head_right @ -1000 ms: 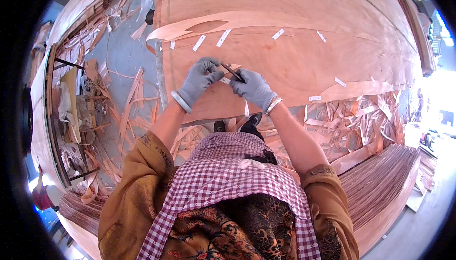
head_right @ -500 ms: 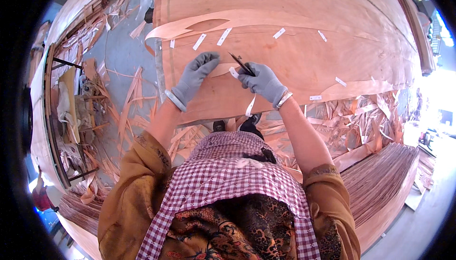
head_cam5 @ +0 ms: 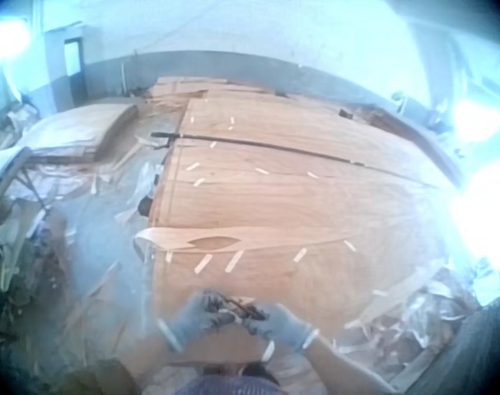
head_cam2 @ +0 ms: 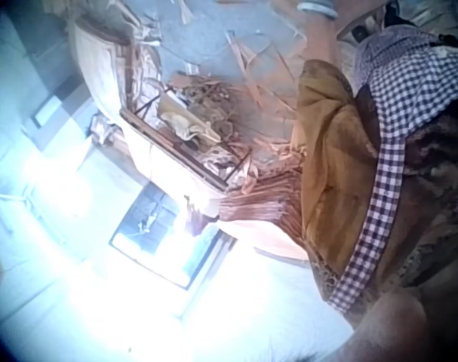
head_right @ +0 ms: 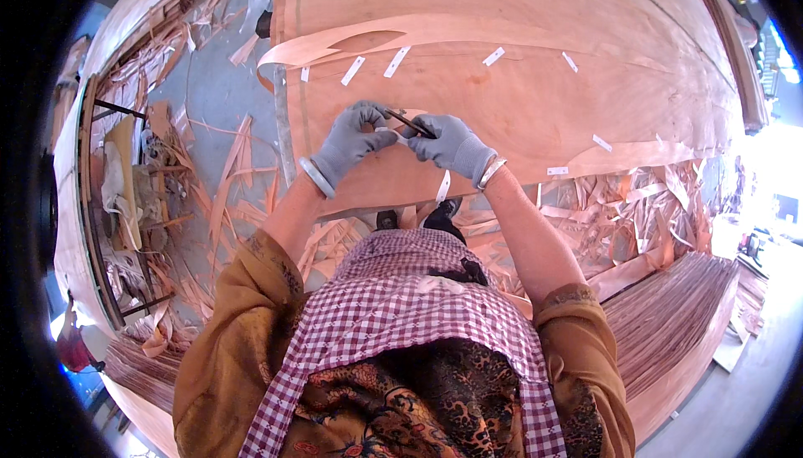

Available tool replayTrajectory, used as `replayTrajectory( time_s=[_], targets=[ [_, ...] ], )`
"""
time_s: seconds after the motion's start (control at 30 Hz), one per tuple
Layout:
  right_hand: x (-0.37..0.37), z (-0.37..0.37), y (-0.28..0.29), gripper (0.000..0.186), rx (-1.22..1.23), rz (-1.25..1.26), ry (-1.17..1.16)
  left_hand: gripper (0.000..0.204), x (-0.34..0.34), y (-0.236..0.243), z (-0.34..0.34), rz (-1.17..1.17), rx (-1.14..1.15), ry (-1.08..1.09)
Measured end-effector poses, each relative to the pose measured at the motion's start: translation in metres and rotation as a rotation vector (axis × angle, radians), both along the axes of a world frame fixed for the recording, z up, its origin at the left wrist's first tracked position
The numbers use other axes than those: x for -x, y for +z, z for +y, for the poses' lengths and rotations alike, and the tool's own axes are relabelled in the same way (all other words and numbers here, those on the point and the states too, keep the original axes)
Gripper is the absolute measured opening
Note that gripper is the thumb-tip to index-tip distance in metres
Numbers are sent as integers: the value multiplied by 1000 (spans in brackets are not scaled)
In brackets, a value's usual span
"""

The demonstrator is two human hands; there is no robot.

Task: The person cuts wood veneer sheets using a knife and straight edge, positioning and trimming large sheets on a work table.

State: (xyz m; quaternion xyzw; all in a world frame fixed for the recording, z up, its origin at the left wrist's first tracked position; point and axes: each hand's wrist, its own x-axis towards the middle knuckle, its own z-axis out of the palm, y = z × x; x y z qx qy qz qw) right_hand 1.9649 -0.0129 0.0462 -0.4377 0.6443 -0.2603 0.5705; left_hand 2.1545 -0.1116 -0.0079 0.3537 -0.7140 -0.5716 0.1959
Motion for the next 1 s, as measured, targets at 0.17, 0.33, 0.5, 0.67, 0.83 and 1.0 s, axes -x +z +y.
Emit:
replayTrajectory(
  time_s=[0.17, 0.33, 0.5, 0.67, 0.83, 1.0],
  targets=[
    [-4, 0, -7, 19, 56, 84, -20, 26, 4, -7, 0, 36, -49, 26],
    [-6, -1, -7, 17, 56, 125, -82, 16, 5, -10, 1, 33, -194, 39],
    [1, 2, -5, 17, 39, 70, -123, 25, 5, -2, -1, 170, -303, 71],
    [4, 7, -3, 19, -29, 43, -147, 33, 4, 4, -1, 77, -210, 16],
    [5, 11, 6, 20, 45, -132, -176, 27, 5, 7, 1, 229, -349, 121],
    [3, 6, 9, 19, 87, -230, -165, 23, 0, 10, -9, 133, -348, -75]
  ],
)
